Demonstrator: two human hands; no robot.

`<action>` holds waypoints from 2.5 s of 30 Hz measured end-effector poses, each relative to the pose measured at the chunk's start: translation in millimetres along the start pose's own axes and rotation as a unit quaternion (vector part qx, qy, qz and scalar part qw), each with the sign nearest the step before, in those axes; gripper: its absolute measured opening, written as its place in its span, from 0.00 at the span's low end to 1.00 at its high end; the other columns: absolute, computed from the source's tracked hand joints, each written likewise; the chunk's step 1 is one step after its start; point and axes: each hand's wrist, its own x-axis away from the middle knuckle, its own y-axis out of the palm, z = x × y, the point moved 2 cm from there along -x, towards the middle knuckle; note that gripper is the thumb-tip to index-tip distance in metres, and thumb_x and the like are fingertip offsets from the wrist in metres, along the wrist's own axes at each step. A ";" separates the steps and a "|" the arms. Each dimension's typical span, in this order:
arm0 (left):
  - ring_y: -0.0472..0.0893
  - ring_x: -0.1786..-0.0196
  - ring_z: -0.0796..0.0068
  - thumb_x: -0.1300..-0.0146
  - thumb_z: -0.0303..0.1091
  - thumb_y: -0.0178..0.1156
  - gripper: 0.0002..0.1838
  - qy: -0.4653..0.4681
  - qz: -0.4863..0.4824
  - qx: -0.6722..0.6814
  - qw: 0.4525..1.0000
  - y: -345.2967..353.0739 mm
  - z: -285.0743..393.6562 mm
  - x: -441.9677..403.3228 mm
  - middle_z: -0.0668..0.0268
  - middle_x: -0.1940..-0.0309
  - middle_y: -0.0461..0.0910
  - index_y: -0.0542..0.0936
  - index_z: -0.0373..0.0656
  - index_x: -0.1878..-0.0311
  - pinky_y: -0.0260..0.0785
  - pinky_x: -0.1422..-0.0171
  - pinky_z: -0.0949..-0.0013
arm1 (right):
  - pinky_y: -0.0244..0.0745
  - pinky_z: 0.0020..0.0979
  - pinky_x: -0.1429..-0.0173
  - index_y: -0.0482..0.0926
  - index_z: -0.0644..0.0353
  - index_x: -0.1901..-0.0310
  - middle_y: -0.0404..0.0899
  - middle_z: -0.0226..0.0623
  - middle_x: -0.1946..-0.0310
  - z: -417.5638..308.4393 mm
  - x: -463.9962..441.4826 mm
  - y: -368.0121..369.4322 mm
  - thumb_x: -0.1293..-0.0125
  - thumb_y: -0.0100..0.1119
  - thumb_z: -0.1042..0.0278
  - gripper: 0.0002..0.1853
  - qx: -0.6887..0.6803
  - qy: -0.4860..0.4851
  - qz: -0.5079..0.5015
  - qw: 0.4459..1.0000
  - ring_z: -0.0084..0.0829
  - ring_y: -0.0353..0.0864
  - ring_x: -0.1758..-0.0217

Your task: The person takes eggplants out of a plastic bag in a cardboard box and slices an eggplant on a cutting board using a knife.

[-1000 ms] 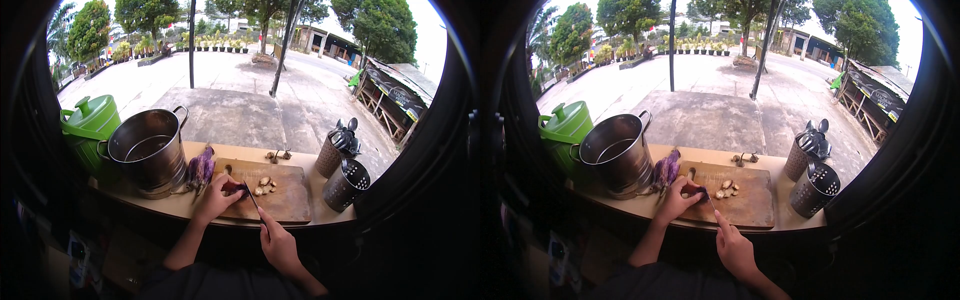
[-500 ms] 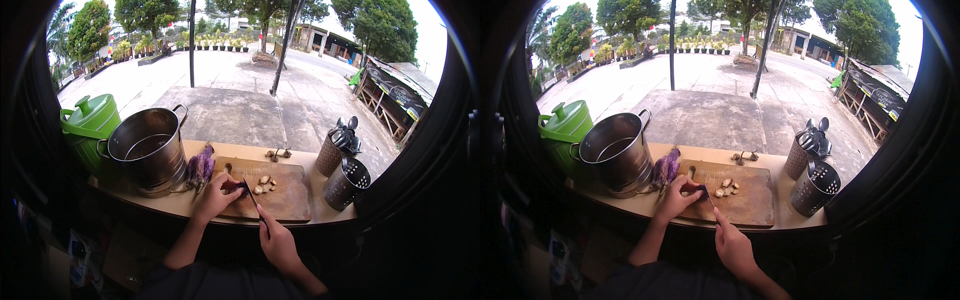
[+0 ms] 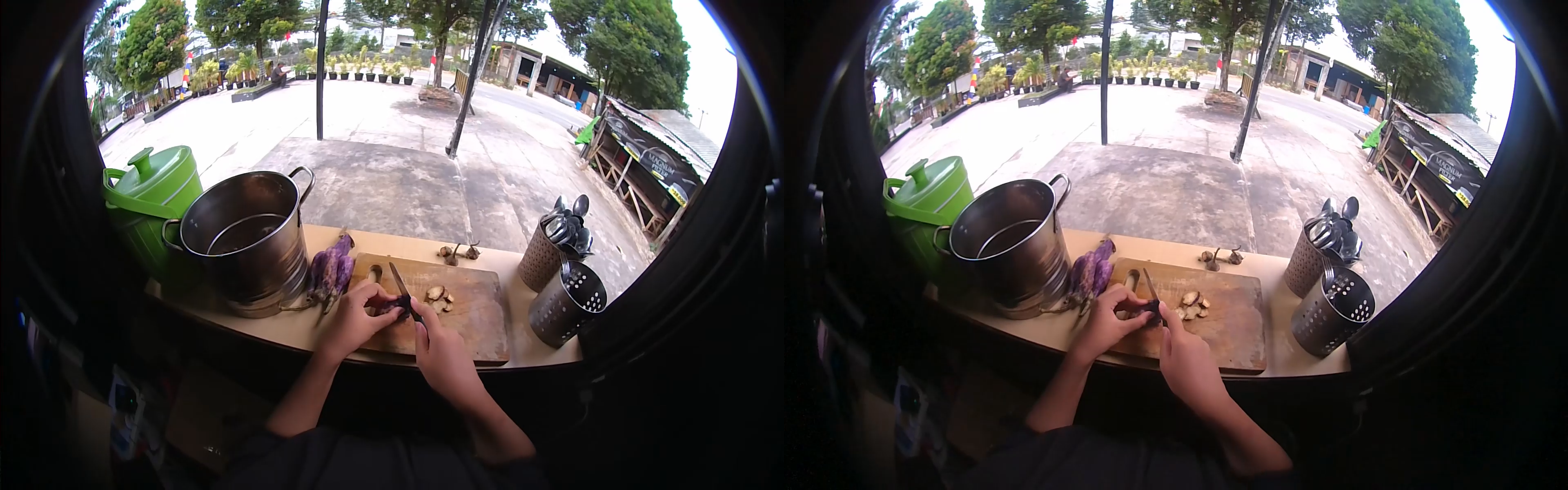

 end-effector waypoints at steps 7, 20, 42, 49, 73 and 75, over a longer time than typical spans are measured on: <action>0.85 0.59 0.75 0.43 0.29 0.75 0.13 0.012 0.009 0.001 1.000 0.9 -2.0 -0.7 0.62 0.62 0.81 0.82 0.33 0.61 0.77 0.54 0.73 | 0.72 0.55 0.61 0.69 0.57 0.32 0.78 0.60 0.74 -0.3 -25.3 5.7 0.24 0.49 0.67 0.21 0.008 0.015 -0.029 0.999 0.60 0.81 0.68; 0.86 0.58 0.75 0.43 0.29 0.75 0.13 0.022 0.023 -0.012 0.999 1.7 8.8 -0.6 0.61 0.64 0.82 0.81 0.34 0.62 0.78 0.52 0.72 | 0.72 0.57 0.56 0.69 0.57 0.33 0.81 0.62 0.69 -1.8 -31.1 4.7 0.24 0.47 0.66 0.21 0.018 0.032 -0.038 0.999 0.63 0.81 0.62; 0.82 0.57 0.81 0.45 0.27 0.77 0.13 -0.044 -0.004 0.007 0.999 0.7 2.2 0.6 0.67 0.61 0.81 0.82 0.37 0.60 0.76 0.50 0.74 | 0.72 0.54 0.59 0.68 0.58 0.32 0.79 0.63 0.72 7.2 -4.7 1.7 0.25 0.48 0.70 0.21 -0.041 0.013 -0.028 0.999 0.62 0.80 0.67; 0.82 0.62 0.82 0.45 0.29 0.77 0.13 -0.029 0.009 -0.023 0.999 0.8 1.6 0.2 0.66 0.64 0.84 0.84 0.36 0.61 0.75 0.55 0.75 | 0.71 0.59 0.60 0.66 0.60 0.32 0.79 0.66 0.72 4.5 26.4 -9.1 0.25 0.48 0.71 0.22 -0.048 0.034 -0.035 0.998 0.65 0.81 0.65; 0.84 0.54 0.78 0.45 0.26 0.76 0.13 -0.035 -0.012 0.016 0.999 1.9 0.4 0.7 0.65 0.60 0.84 0.81 0.37 0.61 0.78 0.45 0.71 | 0.71 0.51 0.64 0.69 0.55 0.32 0.76 0.61 0.77 6.7 5.5 3.7 0.24 0.49 0.71 0.20 -0.051 0.032 -0.016 0.998 0.62 0.80 0.70; 0.84 0.54 0.78 0.45 0.26 0.76 0.14 -0.035 -0.011 -0.002 0.999 2.3 1.0 0.4 0.65 0.60 0.84 0.80 0.37 0.61 0.77 0.45 0.71 | 0.71 0.51 0.63 0.69 0.55 0.32 0.77 0.61 0.76 6.5 9.6 3.7 0.24 0.49 0.71 0.21 -0.047 0.038 -0.016 0.998 0.62 0.80 0.70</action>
